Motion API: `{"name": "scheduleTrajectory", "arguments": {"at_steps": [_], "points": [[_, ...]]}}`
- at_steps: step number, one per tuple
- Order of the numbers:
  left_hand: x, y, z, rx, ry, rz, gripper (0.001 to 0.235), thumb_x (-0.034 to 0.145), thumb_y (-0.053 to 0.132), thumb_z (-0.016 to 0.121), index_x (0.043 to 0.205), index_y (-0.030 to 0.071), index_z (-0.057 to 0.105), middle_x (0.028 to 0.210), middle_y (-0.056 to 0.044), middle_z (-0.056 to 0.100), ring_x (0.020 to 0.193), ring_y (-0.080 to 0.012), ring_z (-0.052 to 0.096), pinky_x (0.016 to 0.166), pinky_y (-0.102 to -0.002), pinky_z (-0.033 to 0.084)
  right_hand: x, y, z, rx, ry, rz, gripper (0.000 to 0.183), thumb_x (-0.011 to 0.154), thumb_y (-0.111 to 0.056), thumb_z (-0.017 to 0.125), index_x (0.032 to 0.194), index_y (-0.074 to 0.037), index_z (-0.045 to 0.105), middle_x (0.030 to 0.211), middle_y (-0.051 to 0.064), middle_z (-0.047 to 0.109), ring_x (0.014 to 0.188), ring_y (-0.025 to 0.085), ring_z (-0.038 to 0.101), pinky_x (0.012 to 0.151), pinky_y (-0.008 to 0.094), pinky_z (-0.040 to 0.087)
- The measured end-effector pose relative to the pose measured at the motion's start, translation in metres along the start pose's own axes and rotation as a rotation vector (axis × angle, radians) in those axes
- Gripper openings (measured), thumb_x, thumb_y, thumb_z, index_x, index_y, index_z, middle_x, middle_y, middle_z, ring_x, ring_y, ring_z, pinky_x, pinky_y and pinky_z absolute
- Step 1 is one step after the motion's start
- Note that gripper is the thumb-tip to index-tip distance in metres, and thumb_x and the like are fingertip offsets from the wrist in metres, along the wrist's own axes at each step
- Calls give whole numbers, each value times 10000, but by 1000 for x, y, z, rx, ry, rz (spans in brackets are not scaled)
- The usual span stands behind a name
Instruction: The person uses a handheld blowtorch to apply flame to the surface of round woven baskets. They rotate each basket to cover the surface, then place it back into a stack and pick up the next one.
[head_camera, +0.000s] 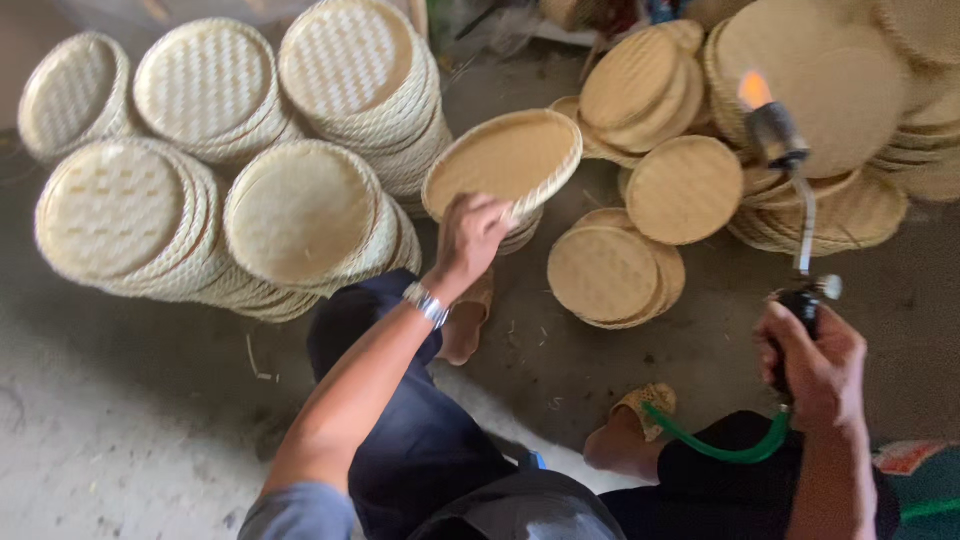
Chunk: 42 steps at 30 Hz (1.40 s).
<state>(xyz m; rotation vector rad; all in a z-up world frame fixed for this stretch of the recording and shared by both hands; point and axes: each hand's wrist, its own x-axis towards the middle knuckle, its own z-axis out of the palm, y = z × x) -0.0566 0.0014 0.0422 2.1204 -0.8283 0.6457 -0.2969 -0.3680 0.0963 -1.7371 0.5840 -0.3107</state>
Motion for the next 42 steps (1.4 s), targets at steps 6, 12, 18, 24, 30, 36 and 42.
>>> {"name": "scheduleTrajectory", "arguments": {"at_steps": [6, 12, 18, 24, 30, 36, 42], "points": [[-4, -55, 74, 26, -106, -273, 81, 907, 124, 757, 986, 113, 770, 871, -26, 697, 851, -242, 594, 765, -374, 484, 17, 19, -11, -64, -26, -27, 256, 1119, -158, 625, 1007, 68, 581, 723, 105, 562, 609, 160, 539, 492, 348, 439], [-45, -109, 128, 155, -123, -88, 152, 808, 29, 716, 911, 130, 764, 861, -56, 643, 931, -282, 603, 846, -449, 465, 31, 36, -8, -11, -5, 32, 209, 1095, -130, 601, 1207, 45, 591, 861, 123, 597, 651, 145, 559, 480, 341, 440], [-71, -154, 166, 256, -175, -105, 233, 743, 89, 702, 967, 104, 763, 873, -54, 619, 914, -296, 578, 835, -464, 464, 36, 39, -6, -95, 9, 101, 230, 1096, -99, 596, 1202, 104, 569, 812, 179, 590, 651, 184, 567, 481, 356, 439], [-96, -185, 190, 345, -221, -150, 214, 768, 77, 702, 964, 133, 769, 864, -46, 607, 916, -288, 577, 827, -445, 473, 42, 38, -7, -70, -21, 137, 280, 1056, -58, 592, 1287, 99, 564, 848, 176, 612, 621, 170, 582, 452, 340, 461], [-118, -202, 203, 252, -196, -190, 303, 763, -27, 716, 1027, 110, 775, 894, -48, 629, 915, -274, 569, 862, -424, 491, 48, 47, -8, -184, -49, 97, 260, 1050, -3, 581, 1285, 108, 572, 782, 200, 603, 561, 211, 602, 405, 388, 487], [-118, -197, 200, 66, -242, -336, 301, 750, 61, 808, 1042, 90, 741, 964, -106, 629, 947, -328, 580, 869, -440, 495, 50, 58, -5, -293, -29, 170, 262, 1037, 1, 587, 1268, 123, 587, 775, 212, 611, 576, 232, 594, 438, 412, 486], [-114, -187, 198, 72, -169, -264, 290, 809, 53, 778, 1091, 113, 740, 1021, -93, 650, 990, -321, 605, 897, -447, 498, 56, 68, -7, -213, -107, 89, 277, 1030, 3, 595, 1271, 138, 579, 750, 211, 621, 529, 214, 617, 418, 397, 474]]}}
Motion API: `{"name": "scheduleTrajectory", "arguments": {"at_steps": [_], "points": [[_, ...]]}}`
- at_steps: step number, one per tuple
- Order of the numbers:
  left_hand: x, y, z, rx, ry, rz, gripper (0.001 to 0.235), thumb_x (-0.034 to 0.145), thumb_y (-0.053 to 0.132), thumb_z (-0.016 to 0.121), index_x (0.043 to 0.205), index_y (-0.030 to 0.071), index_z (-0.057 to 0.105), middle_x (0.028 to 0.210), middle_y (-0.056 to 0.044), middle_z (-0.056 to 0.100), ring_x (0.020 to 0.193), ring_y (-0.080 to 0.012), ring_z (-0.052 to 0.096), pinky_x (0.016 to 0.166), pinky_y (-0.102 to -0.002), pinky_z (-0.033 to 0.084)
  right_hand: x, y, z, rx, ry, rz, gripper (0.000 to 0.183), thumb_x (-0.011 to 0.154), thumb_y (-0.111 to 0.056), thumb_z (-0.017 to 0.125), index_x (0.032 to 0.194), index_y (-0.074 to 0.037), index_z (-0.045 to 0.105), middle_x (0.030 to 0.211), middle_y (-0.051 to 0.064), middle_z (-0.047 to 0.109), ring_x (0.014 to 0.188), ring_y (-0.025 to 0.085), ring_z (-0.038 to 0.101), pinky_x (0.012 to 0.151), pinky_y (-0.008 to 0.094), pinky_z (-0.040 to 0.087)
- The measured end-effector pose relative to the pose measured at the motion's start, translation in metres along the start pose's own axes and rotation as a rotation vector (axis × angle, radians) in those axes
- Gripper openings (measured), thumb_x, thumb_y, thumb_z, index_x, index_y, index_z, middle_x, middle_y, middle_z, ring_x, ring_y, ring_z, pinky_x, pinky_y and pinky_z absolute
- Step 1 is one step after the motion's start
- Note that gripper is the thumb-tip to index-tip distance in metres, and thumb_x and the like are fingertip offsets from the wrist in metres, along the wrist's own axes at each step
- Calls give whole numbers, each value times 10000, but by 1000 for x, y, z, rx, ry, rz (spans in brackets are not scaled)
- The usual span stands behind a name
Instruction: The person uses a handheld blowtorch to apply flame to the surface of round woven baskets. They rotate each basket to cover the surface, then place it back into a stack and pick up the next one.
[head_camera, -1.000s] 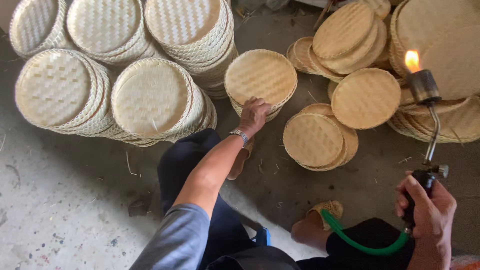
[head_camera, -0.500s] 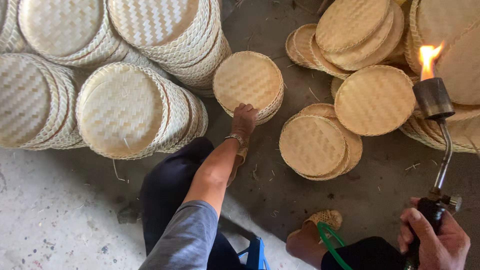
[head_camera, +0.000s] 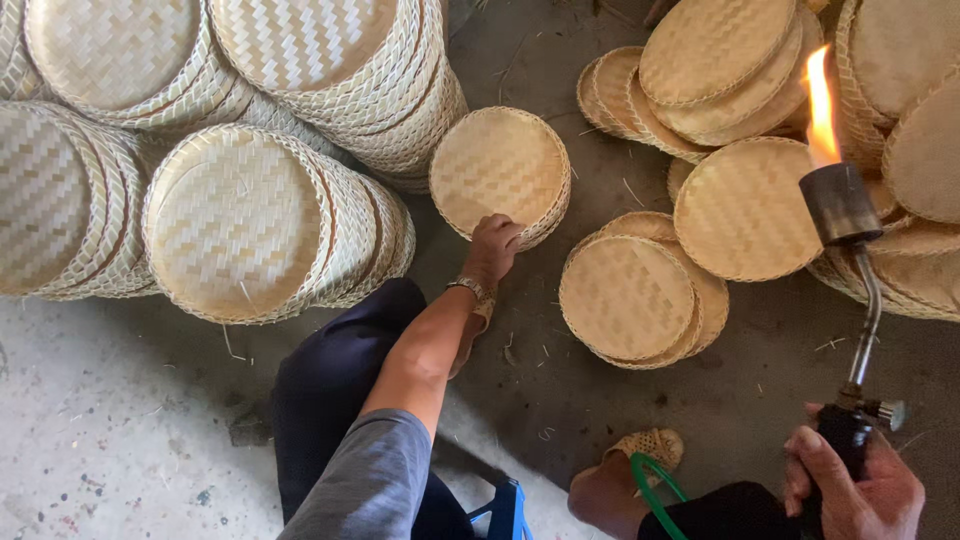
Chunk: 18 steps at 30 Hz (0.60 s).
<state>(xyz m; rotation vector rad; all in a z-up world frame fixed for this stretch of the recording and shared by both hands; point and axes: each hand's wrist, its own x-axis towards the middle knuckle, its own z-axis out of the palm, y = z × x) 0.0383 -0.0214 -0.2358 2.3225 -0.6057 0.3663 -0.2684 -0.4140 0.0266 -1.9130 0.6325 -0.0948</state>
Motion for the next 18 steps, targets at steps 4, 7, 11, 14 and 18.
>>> {"name": "scheduleTrajectory", "arguments": {"at_steps": [4, 7, 11, 14, 18], "points": [[9, 12, -7, 54, 84, 36, 282, 813, 53, 738, 1082, 140, 739, 1051, -83, 663, 1020, -300, 630, 911, -428, 534, 2, -9, 6, 11, 13, 72, 274, 1040, -7, 602, 1278, 128, 587, 760, 214, 616, 556, 209, 604, 393, 388, 494], [9, 23, -11, 131, 33, 49, 190, 886, 109, 687, 1074, 113, 716, 1054, -98, 671, 1039, -305, 644, 938, -457, 530, -2, -27, 11, -34, 17, 103, 269, 1030, -12, 599, 1260, 126, 583, 764, 209, 609, 561, 210, 600, 411, 385, 490], [-25, 54, 24, -21, -416, -61, 172, 1018, 190, 654, 1147, 86, 700, 1095, -122, 693, 1091, -324, 654, 972, -446, 531, -10, -50, 17, 9, 56, 186, 285, 1023, -28, 603, 1271, 111, 578, 795, 177, 602, 592, 184, 574, 454, 359, 465], [-73, 79, 80, -146, -450, -323, 510, 895, 235, 760, 1306, 6, 562, 1290, -261, 585, 1202, -462, 551, 970, -537, 462, -11, -60, 19, 31, 57, 195, 300, 1013, -43, 607, 1274, 102, 586, 781, 158, 608, 577, 173, 568, 435, 352, 457], [-120, 86, 142, -411, -183, -670, 946, 758, 202, 841, 1457, -89, 274, 1362, -320, 500, 1239, -461, 520, 1000, -507, 430, -13, -60, 17, 153, 62, 217, 323, 1000, -55, 622, 1282, 98, 595, 769, 129, 601, 577, 144, 554, 435, 327, 451]]}}
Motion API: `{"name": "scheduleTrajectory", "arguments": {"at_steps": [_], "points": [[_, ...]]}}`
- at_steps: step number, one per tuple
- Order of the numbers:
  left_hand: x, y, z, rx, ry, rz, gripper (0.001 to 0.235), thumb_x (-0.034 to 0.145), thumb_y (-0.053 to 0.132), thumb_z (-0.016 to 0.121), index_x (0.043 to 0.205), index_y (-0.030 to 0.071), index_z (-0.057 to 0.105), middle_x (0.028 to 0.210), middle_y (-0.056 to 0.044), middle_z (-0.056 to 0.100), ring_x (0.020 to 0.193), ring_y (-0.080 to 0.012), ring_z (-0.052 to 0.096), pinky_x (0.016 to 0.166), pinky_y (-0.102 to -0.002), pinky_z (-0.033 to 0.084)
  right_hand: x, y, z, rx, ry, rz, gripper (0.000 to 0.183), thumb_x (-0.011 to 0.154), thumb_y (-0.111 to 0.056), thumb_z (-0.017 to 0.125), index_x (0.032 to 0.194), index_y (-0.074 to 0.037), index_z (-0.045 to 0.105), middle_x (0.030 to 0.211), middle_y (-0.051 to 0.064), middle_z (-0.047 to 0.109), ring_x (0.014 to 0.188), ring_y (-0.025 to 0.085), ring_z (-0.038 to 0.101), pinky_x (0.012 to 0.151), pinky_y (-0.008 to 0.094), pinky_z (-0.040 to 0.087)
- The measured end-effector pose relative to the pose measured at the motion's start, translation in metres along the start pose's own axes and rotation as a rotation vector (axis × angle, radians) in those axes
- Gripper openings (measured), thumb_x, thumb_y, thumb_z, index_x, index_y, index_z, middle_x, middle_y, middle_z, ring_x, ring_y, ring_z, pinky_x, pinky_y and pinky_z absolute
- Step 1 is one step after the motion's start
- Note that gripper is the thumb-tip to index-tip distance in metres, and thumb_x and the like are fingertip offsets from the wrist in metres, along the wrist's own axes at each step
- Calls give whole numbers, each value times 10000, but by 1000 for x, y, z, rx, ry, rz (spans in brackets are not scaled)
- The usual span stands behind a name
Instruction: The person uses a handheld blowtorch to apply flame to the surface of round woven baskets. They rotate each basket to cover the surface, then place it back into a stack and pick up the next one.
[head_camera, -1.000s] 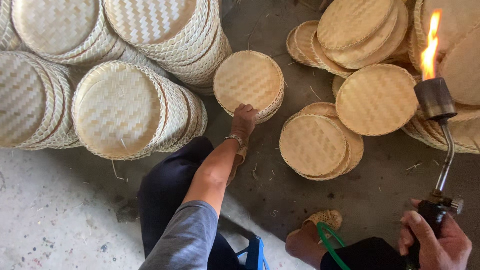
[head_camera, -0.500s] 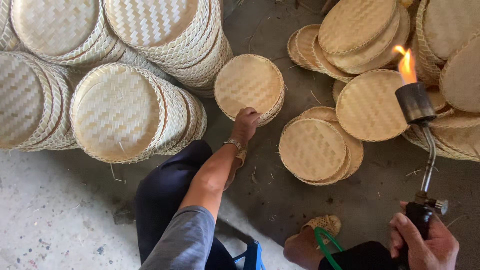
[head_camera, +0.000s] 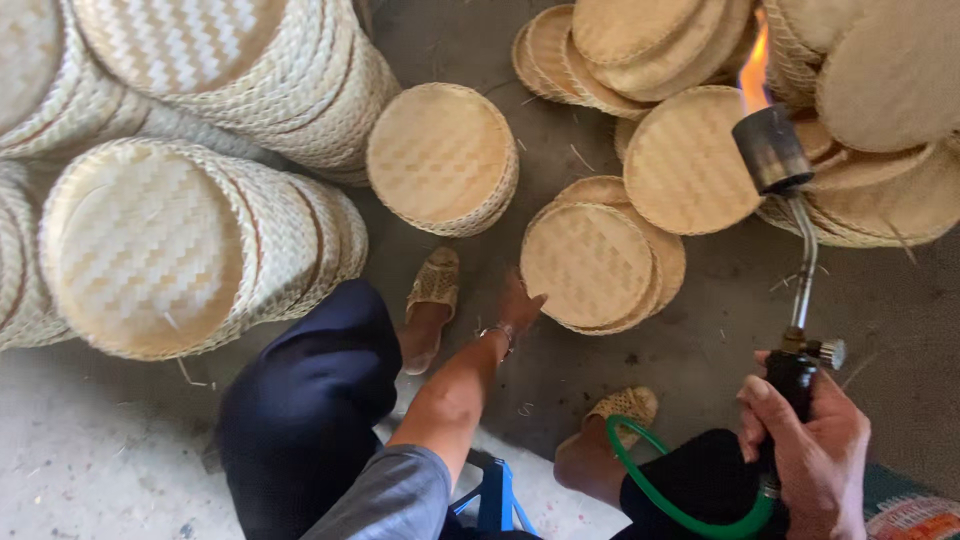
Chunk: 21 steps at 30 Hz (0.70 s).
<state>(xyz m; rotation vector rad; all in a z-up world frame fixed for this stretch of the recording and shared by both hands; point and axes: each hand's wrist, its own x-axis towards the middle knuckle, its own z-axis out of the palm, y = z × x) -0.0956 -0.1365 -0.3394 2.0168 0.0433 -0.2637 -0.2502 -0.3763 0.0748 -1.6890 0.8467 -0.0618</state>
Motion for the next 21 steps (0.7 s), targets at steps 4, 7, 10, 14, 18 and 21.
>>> {"name": "scheduleTrajectory", "arguments": {"at_steps": [4, 7, 10, 14, 18, 21], "points": [[-3, -9, 18, -79, -136, -344, 493, 920, 207, 757, 1322, -10, 570, 1223, -223, 701, 1104, -357, 692, 885, -450, 551, 0, 3, -5, -28, -14, -27, 332, 1016, -68, 639, 1290, 118, 609, 711, 152, 587, 523, 162, 550, 410, 325, 440], [1, 7, 22, -300, -116, -659, 440, 924, 154, 705, 1290, -17, 532, 1121, -205, 672, 925, -324, 710, 670, -420, 613, 1, 3, -5, -7, 0, 20, 349, 972, -80, 634, 1266, 103, 591, 727, 121, 589, 525, 144, 538, 398, 320, 427], [-3, 23, 22, -500, -26, -660, 374, 904, 101, 669, 1246, 35, 534, 1088, -117, 649, 840, -239, 720, 598, -382, 640, -1, 4, -7, 25, -12, 32, 354, 958, -96, 643, 1254, 90, 593, 729, 102, 595, 526, 132, 530, 397, 310, 421], [-1, 37, 3, -525, 47, -515, 292, 900, 59, 638, 1173, 31, 538, 1073, -117, 637, 819, -220, 713, 615, -407, 648, -1, 13, -11, 12, -43, 25, 305, 980, -153, 625, 1178, 78, 617, 710, 108, 584, 515, 145, 525, 396, 325, 426], [15, 64, -39, -245, 185, -93, 144, 931, 24, 702, 1031, -33, 614, 899, -168, 687, 718, -236, 662, 580, -368, 554, -5, 24, -13, 45, -158, -7, 362, 1060, -261, 572, 964, 85, 620, 659, 110, 549, 505, 147, 518, 402, 327, 436], [29, 107, -80, -534, 113, -197, 175, 867, 41, 653, 1021, 54, 570, 887, -23, 669, 686, -126, 705, 513, -309, 641, -17, 24, -7, -30, -173, 22, 264, 978, -281, 519, 936, -30, 590, 703, 44, 634, 502, 123, 544, 384, 327, 463]]}}
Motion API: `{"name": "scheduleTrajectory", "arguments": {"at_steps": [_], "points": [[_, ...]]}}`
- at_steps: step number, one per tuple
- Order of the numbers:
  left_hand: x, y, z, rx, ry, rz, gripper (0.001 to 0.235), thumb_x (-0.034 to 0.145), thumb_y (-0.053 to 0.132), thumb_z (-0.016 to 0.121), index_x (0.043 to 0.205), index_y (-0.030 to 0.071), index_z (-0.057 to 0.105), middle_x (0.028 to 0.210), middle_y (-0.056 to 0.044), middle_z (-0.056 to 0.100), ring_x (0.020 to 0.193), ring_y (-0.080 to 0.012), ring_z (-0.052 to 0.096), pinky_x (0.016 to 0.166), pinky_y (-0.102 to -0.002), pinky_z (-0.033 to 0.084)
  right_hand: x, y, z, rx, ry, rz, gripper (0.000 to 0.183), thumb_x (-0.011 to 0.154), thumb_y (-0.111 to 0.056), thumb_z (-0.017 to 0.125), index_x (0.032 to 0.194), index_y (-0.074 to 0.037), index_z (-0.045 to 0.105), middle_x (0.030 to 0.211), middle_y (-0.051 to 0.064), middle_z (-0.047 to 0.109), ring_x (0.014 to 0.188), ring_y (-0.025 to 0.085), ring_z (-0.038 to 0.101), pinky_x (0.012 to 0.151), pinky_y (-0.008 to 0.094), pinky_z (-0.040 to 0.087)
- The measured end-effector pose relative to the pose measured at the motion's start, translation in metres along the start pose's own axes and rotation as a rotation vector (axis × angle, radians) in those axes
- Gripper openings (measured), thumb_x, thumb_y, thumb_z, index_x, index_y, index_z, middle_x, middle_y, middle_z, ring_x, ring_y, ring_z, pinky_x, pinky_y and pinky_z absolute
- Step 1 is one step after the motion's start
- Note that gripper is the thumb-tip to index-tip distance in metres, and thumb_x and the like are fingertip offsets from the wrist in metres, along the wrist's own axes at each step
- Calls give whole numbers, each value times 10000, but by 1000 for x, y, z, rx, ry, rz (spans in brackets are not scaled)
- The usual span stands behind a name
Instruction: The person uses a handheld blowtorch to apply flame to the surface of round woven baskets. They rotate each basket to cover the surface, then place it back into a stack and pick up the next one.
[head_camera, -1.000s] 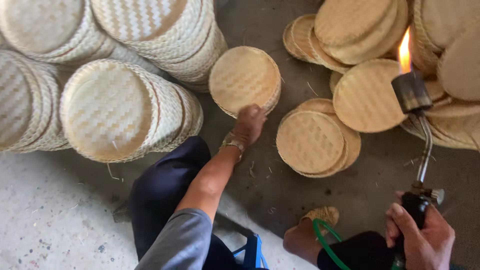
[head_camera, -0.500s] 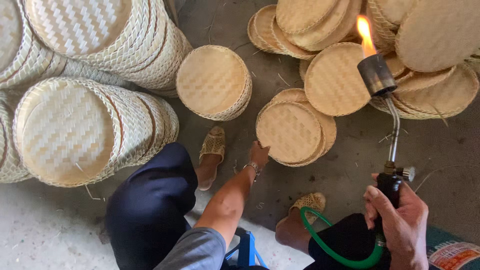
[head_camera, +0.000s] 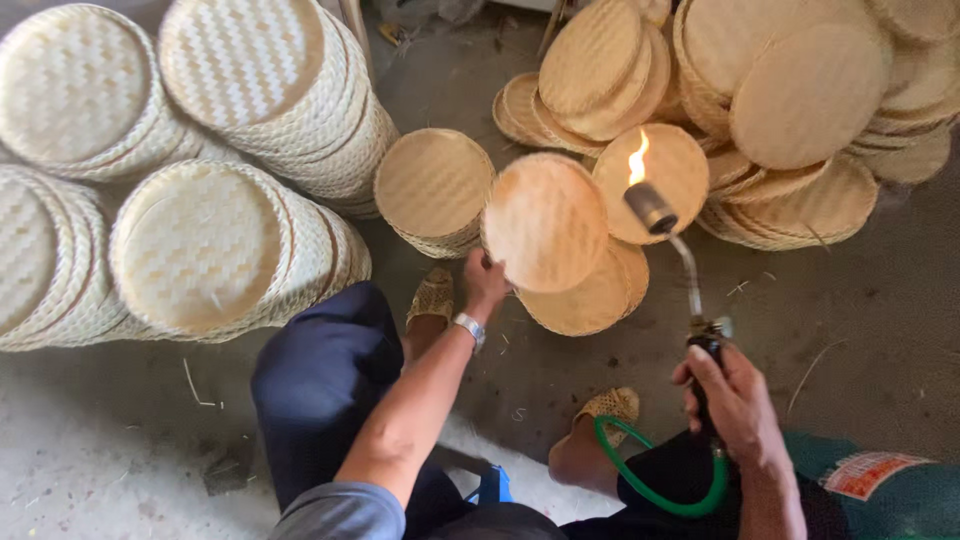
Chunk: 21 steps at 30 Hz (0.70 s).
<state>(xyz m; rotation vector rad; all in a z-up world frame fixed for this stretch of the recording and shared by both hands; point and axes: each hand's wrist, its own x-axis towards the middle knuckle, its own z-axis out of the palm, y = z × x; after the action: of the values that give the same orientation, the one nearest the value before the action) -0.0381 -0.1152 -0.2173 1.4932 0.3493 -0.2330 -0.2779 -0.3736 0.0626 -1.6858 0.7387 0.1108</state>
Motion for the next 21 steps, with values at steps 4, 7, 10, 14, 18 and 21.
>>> {"name": "scheduleTrajectory", "arguments": {"at_steps": [4, 7, 10, 14, 18, 21], "points": [[-1, 82, -7, -84, 17, 125, 164, 928, 94, 680, 1036, 2, 597, 838, -85, 648, 589, -162, 607, 448, -295, 489, -23, -5, 15, -224, -99, 161, 378, 1020, -331, 519, 880, -1, 639, 605, 84, 557, 463, 173, 512, 412, 342, 428], [-1, 132, -14, -38, 85, 254, 196, 903, 104, 694, 1062, 23, 612, 889, -75, 650, 632, -152, 622, 460, -294, 525, -36, -10, 34, -250, -134, 128, 368, 1004, -348, 531, 863, -26, 640, 577, 49, 533, 455, 142, 488, 416, 329, 396], [-8, 161, -26, 2, 112, 342, 216, 895, 113, 699, 1073, 39, 604, 923, -49, 642, 676, -132, 640, 482, -293, 565, -50, -15, 49, -203, -168, 73, 360, 999, -351, 540, 845, -35, 618, 529, 51, 497, 422, 146, 451, 406, 333, 369], [-13, 190, -44, 25, 72, 444, 222, 929, 100, 709, 1104, 8, 608, 919, -77, 629, 704, -143, 629, 539, -306, 564, -57, -26, 60, -176, -176, 22, 336, 968, -327, 583, 819, -29, 629, 539, 43, 509, 433, 129, 466, 414, 327, 381], [-19, 203, -66, 33, -38, 504, 279, 934, 109, 675, 1176, 12, 575, 991, -62, 633, 786, -122, 678, 598, -291, 642, -58, -28, 60, -253, -76, -34, 374, 984, -330, 577, 798, -5, 589, 537, 64, 521, 420, 153, 482, 408, 350, 404], [-20, 207, -80, 33, -55, 465, 328, 924, 109, 665, 1217, 16, 551, 1002, -60, 624, 769, -131, 683, 585, -285, 627, -53, -29, 61, -281, -144, -107, 391, 969, -326, 596, 756, 1, 620, 496, 72, 535, 396, 160, 508, 398, 349, 401]]}}
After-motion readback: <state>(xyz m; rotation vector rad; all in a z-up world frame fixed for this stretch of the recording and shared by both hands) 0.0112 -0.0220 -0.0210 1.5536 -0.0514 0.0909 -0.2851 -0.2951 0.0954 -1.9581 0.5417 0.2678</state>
